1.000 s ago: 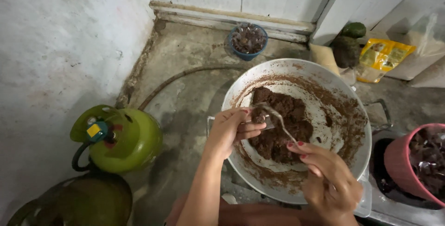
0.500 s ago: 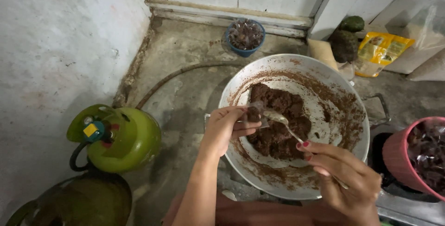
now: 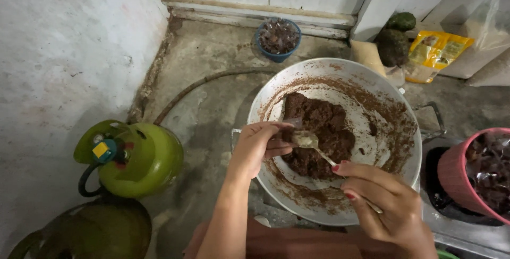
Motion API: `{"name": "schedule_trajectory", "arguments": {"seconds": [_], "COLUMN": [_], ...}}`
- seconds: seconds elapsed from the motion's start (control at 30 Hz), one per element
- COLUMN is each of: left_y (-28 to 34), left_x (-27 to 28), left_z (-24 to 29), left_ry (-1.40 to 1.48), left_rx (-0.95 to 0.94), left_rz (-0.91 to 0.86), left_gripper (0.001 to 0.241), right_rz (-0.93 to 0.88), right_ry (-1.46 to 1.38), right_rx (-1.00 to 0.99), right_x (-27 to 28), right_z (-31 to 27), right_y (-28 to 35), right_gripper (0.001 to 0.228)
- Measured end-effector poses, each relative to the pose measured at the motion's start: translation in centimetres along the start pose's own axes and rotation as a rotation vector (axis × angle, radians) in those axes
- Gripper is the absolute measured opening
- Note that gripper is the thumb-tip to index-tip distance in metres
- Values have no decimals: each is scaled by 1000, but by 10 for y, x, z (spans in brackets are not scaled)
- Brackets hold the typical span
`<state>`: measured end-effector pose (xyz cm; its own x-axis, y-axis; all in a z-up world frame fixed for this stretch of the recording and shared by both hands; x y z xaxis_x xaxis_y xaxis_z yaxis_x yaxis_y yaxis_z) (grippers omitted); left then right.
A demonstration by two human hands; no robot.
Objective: The person prepares chocolates by using a spoon to place small portions of a dark brown mixture onto clear plastic squares and folding the plastic around them.
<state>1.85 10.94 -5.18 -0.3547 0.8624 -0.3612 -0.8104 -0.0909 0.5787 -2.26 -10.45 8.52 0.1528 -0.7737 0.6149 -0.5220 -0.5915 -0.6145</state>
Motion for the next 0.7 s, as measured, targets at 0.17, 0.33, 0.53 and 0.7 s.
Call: {"name": "schedule_trajectory", "arguments": {"seconds": [0.17,0.33,0.53,0.7], "left_y": [-3,-6,-19,-11], "left_x": [0,1,5,9], "left_z": [-1,-2,-14,-8], "left_ry": [15,63,68,26], "left_rx": [-10,-30,-51,-13], "left_rz": [-9,-30,-77,-45], "left_gripper": [29,29,29,26], "right_rz": [49,162,103,-54], "right_ry": [38,-35,-1,-25], "right_rx": [-30,-54,-95,-12], "right_x": [10,30,25,4], "right_z": [4,5,8,7], "right_y": [3,2,3,1], "right_gripper": [20,23,24,25]}}
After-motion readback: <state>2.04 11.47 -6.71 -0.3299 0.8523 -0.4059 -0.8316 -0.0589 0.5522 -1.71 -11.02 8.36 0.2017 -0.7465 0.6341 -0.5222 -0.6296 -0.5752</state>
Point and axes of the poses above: each hand's wrist, its own y-axis away from the middle knuckle, its own x-axis out of the back of the hand, z = x × y, the point moved 10 cm from there along -y, towards the middle knuckle, and after that the axes turned 4 degrees about x, right-handed, at the moved point
